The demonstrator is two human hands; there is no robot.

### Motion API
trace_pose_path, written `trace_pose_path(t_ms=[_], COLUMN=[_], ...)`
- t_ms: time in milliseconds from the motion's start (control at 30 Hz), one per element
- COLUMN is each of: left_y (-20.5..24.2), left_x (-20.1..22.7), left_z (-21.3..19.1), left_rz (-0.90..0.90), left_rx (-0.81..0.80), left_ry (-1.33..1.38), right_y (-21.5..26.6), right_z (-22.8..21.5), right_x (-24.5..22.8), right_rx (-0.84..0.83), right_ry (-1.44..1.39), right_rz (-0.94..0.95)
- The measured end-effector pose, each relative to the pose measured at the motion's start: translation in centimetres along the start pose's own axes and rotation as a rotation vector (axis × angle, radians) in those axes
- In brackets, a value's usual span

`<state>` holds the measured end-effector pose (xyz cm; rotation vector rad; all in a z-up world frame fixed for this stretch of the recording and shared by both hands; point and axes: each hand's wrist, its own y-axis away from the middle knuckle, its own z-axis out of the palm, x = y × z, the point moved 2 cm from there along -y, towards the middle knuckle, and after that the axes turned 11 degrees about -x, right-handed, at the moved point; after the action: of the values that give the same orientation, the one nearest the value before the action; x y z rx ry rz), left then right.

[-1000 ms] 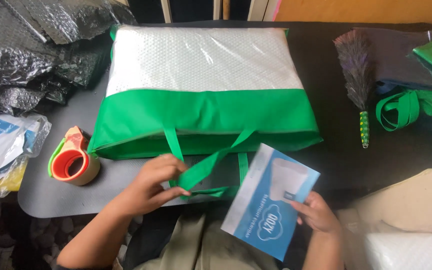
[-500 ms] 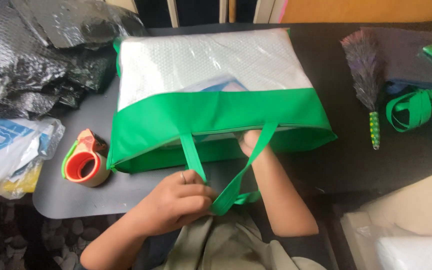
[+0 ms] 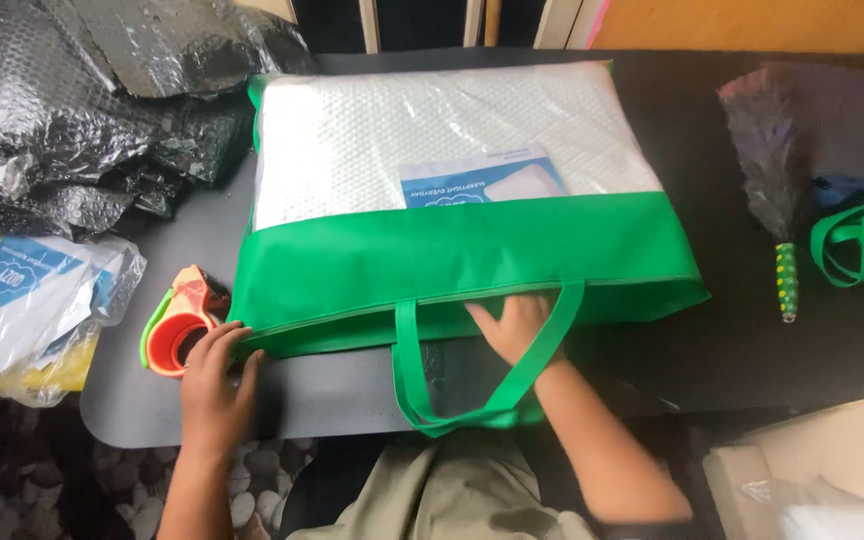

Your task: A person is packaging a large white pillow into a green reusable tote bag, including promotional inserts and dusting the final package.

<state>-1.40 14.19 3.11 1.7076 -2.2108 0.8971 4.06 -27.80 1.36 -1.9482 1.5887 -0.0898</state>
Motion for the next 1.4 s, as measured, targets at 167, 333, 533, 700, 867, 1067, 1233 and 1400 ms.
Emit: trace_pose_path(t_ms=[167, 333, 533, 700, 867, 1067, 1233, 1400], left_y=[0.3, 0.4, 0.2, -0.6, -0.2, -1.2, -0.7, -0.4], left_x=[-1.4, -1.9, -2.6, -0.5, -1.6, 0.6, -1.2, -2.2], left_z=[1.9, 1.8, 1.0, 0.9, 1.0, -1.0, 1.4, 0.5], left_rz=[0.075, 0.150, 0.117, 0.034, -0.312, -0.531, -0.353, -0.342], left_rx=[0.127, 0.176, 0.336, 0.283, 0.203, -0.090, 0.030, 0.292], left_ry=[-0.069, -0.113, -0.112, 0.046, 0.675, 0.255, 0.519, 0.707], right_y=[-7.3, -8.7, -0.6, -1.6, -1.7, -1.3, -1.7, -0.9], right_z=[2.1, 3.6, 6.3, 7.4, 16.6, 15.5, 12.8, 8.3], right_x=[-2.4, -5.4, -13.5, -21.8, -24.4, -24.7, -23.8, -19.5], right_rx=[-0.141, -0.262, -0.425, -0.365, -0.593, -0.464, -0.495, -0.332], right_ry=[-0.146, -0.275, -0.438, -0.260, -0.506, -0.570, -0.527, -0.337], right_rz=[-0.143, -0.269, -0.438, -0.627, -0.511, -0.540, -0.461, -0.589])
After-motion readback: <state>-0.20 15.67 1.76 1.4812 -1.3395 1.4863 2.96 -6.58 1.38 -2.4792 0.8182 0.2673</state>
